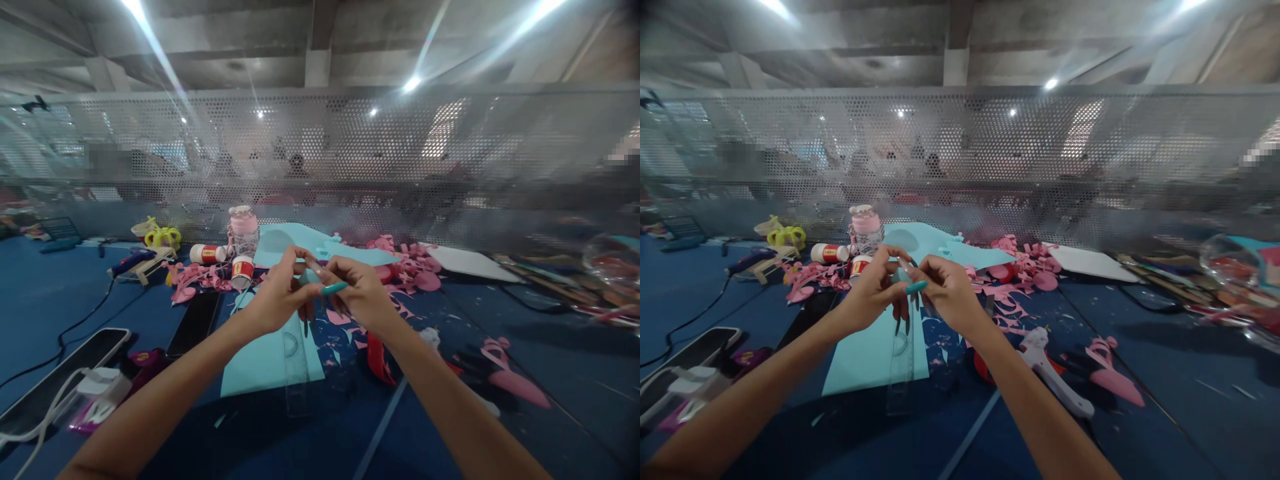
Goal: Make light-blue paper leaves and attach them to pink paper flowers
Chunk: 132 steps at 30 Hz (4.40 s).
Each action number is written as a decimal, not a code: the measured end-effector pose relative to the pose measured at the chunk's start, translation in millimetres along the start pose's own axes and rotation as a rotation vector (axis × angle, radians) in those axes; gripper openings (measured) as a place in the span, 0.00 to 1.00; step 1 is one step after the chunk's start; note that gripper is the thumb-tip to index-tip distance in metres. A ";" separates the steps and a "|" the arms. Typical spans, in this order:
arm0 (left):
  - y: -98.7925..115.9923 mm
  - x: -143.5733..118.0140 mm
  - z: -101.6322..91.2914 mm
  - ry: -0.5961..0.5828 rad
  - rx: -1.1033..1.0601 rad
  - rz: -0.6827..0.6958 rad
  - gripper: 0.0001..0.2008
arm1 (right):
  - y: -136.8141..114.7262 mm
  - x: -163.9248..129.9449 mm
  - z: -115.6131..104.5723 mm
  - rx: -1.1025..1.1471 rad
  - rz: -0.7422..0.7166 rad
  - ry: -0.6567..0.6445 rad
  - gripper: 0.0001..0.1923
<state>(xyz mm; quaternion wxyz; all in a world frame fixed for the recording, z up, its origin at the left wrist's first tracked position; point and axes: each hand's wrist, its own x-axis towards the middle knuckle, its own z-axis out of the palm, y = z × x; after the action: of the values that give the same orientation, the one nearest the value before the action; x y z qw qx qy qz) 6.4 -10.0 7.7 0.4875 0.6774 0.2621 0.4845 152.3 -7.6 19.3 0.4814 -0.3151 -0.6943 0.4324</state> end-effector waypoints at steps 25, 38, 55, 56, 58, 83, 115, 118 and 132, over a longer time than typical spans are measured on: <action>1.1 -0.4 -23.4 -0.085 0.258 0.270 0.13 | -8.5 -2.3 -2.6 0.113 0.023 0.008 0.19; 6.7 -4.6 -26.2 -0.052 0.692 0.347 0.07 | -6.7 -4.5 -0.8 0.170 0.015 -0.059 0.19; 5.3 -6.6 -24.0 -0.037 1.013 0.521 0.17 | -16.2 -6.3 5.0 0.117 0.043 -0.060 0.19; 5.0 -6.9 -23.9 -0.040 1.033 0.542 0.15 | -16.6 -6.4 5.2 0.122 0.040 -0.061 0.20; 4.3 -7.3 -24.4 -0.049 1.071 0.575 0.12 | -17.0 -6.4 5.5 0.136 0.043 -0.068 0.21; 5.4 -4.2 -15.0 0.018 0.632 0.394 0.16 | 4.2 -7.8 14.3 0.026 -0.117 0.012 0.21; 7.6 -11.0 5.6 0.163 0.490 0.106 0.17 | -0.1 -14.2 17.5 -0.637 -0.393 0.149 0.15; 10.2 -11.9 6.7 0.192 0.566 0.122 0.17 | -0.5 -14.4 19.0 -0.600 -0.345 0.159 0.16; 14.8 -14.5 8.9 0.156 0.576 0.135 0.15 | -0.2 -16.9 20.5 -0.678 -0.402 0.197 0.14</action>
<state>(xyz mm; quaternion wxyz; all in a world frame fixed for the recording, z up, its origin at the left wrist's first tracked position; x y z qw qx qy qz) 7.2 -31.3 14.9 0.2206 0.7644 0.3796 0.4723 138.8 -28.2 9.5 0.4896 -0.3538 -0.7957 0.0440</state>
